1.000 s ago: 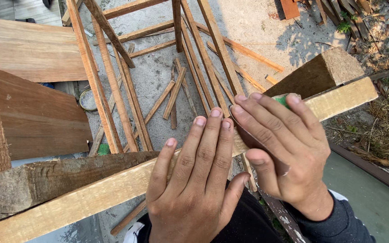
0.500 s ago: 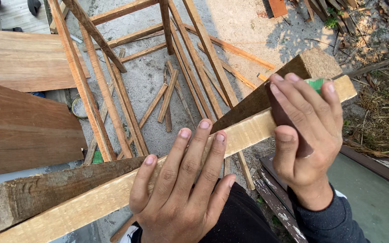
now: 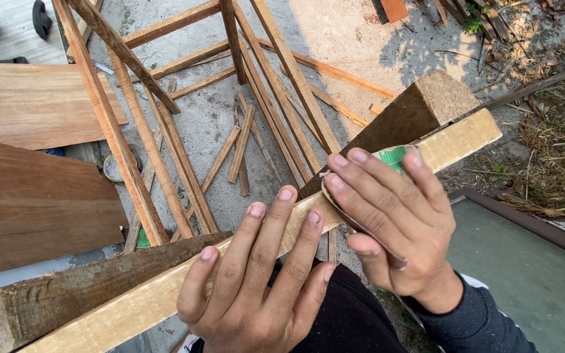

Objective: The person sands the surfaces and edges of a wooden frame structure by hand using a piece of sandpaper.

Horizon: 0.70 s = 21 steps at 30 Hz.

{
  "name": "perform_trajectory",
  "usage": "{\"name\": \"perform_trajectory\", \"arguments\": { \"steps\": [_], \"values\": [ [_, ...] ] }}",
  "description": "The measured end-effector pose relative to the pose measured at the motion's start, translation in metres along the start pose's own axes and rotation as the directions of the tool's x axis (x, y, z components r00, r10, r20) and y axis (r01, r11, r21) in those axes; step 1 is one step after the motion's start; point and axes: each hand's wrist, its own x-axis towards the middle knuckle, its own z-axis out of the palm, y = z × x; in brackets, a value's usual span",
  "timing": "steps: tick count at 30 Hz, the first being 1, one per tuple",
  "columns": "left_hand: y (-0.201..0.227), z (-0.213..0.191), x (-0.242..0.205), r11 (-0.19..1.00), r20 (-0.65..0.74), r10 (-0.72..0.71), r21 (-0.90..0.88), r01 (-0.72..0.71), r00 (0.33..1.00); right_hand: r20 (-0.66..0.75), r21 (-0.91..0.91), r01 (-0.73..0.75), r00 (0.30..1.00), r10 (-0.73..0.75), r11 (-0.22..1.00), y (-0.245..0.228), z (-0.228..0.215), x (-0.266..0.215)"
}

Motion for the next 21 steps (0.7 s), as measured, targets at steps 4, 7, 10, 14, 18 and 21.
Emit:
{"name": "perform_trajectory", "arguments": {
  "steps": [4,7,10,14,18,21],
  "values": [
    [0.0,-0.003,-0.002,1.0,0.033,-0.005,-0.003,0.005,0.999,-0.069,-0.024,-0.125,0.99,0.123,0.992,0.008,-0.007,0.016],
    [0.002,0.0,-0.001,0.998,-0.002,-0.046,-0.046,0.046,0.999,-0.002,-0.009,-0.058,0.998,0.058,0.998,-0.008,-0.003,0.005],
    [0.0,0.0,-0.001,0.998,0.0,-0.021,-0.063,0.021,1.0,0.009,-0.007,-0.018,1.0,0.018,1.0,0.001,-0.003,0.007],
    [-0.004,-0.003,-0.004,0.999,0.002,-0.007,-0.049,0.007,1.0,-0.117,-0.019,-0.181,0.977,0.178,0.983,0.01,-0.011,0.016],
    [-0.001,-0.004,-0.001,0.999,-0.001,-0.009,-0.047,0.009,1.0,-0.002,-0.02,-0.015,1.0,0.015,1.0,-0.013,0.004,0.001],
    [-0.007,-0.006,-0.004,0.999,-0.007,0.033,-0.025,-0.033,0.999,-0.035,0.004,-0.036,0.999,0.036,0.999,-0.01,0.0,0.008]
  ]
}}
